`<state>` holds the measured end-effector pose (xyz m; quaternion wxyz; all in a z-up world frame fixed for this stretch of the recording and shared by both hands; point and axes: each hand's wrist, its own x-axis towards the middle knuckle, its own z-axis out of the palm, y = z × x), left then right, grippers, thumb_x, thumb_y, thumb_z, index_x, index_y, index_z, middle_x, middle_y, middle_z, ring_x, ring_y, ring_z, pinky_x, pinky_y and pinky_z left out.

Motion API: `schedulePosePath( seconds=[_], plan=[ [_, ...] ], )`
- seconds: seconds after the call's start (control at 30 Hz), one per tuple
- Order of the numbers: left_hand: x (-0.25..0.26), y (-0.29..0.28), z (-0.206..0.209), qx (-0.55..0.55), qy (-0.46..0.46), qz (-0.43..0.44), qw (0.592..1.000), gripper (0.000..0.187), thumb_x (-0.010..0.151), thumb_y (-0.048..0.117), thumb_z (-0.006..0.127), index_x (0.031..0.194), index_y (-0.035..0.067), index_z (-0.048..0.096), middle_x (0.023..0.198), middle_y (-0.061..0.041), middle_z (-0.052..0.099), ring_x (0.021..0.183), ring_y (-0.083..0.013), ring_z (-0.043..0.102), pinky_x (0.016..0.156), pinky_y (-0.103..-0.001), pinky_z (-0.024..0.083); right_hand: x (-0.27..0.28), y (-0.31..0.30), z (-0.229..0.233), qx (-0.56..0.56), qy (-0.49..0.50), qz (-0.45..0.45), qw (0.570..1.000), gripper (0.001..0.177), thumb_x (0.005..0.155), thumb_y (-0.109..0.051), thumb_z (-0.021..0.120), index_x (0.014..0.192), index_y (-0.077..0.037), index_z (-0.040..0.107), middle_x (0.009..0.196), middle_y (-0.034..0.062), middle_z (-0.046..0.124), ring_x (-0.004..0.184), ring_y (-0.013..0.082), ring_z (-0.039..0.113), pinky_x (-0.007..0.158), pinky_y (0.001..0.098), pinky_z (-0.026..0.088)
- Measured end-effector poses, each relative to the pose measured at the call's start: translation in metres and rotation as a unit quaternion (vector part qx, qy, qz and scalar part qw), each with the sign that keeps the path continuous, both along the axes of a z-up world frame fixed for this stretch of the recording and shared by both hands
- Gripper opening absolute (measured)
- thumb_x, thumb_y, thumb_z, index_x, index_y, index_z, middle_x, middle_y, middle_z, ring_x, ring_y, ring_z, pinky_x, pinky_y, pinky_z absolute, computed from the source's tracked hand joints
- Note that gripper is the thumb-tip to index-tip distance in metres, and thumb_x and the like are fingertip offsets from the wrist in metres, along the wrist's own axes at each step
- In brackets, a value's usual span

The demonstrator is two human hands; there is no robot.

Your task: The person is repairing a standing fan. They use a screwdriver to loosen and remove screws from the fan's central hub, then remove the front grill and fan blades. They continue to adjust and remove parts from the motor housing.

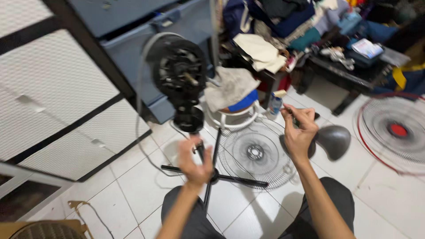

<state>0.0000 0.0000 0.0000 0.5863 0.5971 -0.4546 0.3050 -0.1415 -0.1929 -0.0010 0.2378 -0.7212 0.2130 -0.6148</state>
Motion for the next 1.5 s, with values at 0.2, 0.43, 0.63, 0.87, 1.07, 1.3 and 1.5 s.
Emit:
schedulePosePath(
  seconds=[0.2, 0.43, 0.63, 0.87, 1.07, 1.3, 1.5],
  plan=[
    [0.094, 0.012, 0.154, 0.04, -0.003, -0.068, 0.997, 0.032, 0.098, 0.02, 0.035, 0.12, 0.003, 0.051, 0.119, -0.009, 0.056, 0.113, -0.0207, 0.054, 0.101, -0.033, 0.04, 0.029, 0.073, 0.097, -0.097, -0.056, 0.201, 0.973, 0.015, 0.079, 0.008, 0.064, 0.091, 0.0, 0.062, 0.096, 0.0136, 0.06, 0.078, 0.0144, 0.06, 0.063, 0.0202, 0.052],
    [0.146, -0.055, 0.18, 0.271, 0.009, -0.196, 0.942, 0.057, 0.092, 0.043, 0.016, 0.102, 0.014, 0.065, 0.106, -0.005, 0.063, 0.102, -0.0208, 0.049, 0.097, -0.031, 0.031, 0.094, 0.104, 0.11, -0.23, -0.003, 0.151, 0.962, 0.014, 0.079, 0.006, 0.067, 0.088, 0.002, 0.057, 0.095, 0.0113, 0.061, 0.079, 0.0214, 0.064, 0.066, 0.0257, 0.053],
    [0.152, -0.052, 0.179, 0.287, 0.066, -0.188, 0.937, 0.061, 0.089, 0.045, 0.015, 0.098, 0.018, 0.069, 0.091, -0.003, 0.065, 0.086, -0.0204, 0.044, 0.092, -0.03, 0.029, 0.107, 0.098, 0.108, -0.272, 0.044, 0.106, 0.956, 0.017, 0.077, 0.008, 0.063, 0.093, 0.003, 0.059, 0.094, 0.0117, 0.061, 0.075, 0.0239, 0.062, 0.063, 0.0285, 0.049],
    [0.153, -0.061, 0.173, 0.271, 0.039, -0.151, 0.95, 0.058, 0.089, 0.04, 0.016, 0.092, 0.02, 0.07, 0.09, 0.0, 0.064, 0.088, -0.0162, 0.042, 0.089, -0.032, 0.018, 0.109, 0.1, 0.115, -0.317, 0.051, 0.088, 0.943, 0.022, 0.075, 0.012, 0.059, 0.095, 0.004, 0.06, 0.097, 0.013, 0.061, 0.081, 0.0257, 0.062, 0.069, 0.0302, 0.051],
    [0.149, -0.061, 0.171, 0.272, 0.063, -0.115, 0.953, 0.059, 0.087, 0.039, 0.016, 0.089, 0.021, 0.071, 0.086, 0.0, 0.064, 0.088, -0.0156, 0.041, 0.088, -0.032, 0.015, 0.109, 0.1, 0.119, -0.309, 0.057, 0.093, 0.945, 0.02, 0.074, 0.013, 0.058, 0.092, 0.004, 0.061, 0.095, 0.0124, 0.062, 0.082, 0.0254, 0.063, 0.071, 0.0299, 0.051],
    [0.151, -0.06, 0.171, 0.262, 0.062, -0.129, 0.954, 0.063, 0.087, 0.041, 0.011, 0.089, 0.021, 0.071, 0.089, 0.004, 0.066, 0.088, -0.0138, 0.042, 0.09, -0.032, 0.015, 0.108, 0.102, 0.121, -0.279, 0.065, 0.106, 0.952, 0.02, 0.075, 0.014, 0.058, 0.091, 0.002, 0.061, 0.095, 0.0111, 0.063, 0.08, 0.0221, 0.064, 0.068, 0.0264, 0.052],
    [0.15, -0.06, 0.171, 0.267, 0.064, -0.125, 0.953, 0.066, 0.086, 0.044, 0.008, 0.089, 0.021, 0.071, 0.09, 0.008, 0.068, 0.088, -0.0127, 0.044, 0.091, -0.032, 0.014, 0.11, 0.102, 0.122, -0.279, 0.065, 0.1, 0.953, 0.019, 0.076, 0.013, 0.058, 0.091, 0.002, 0.061, 0.094, 0.011, 0.063, 0.079, 0.0223, 0.064, 0.067, 0.0266, 0.051]
  ],
)
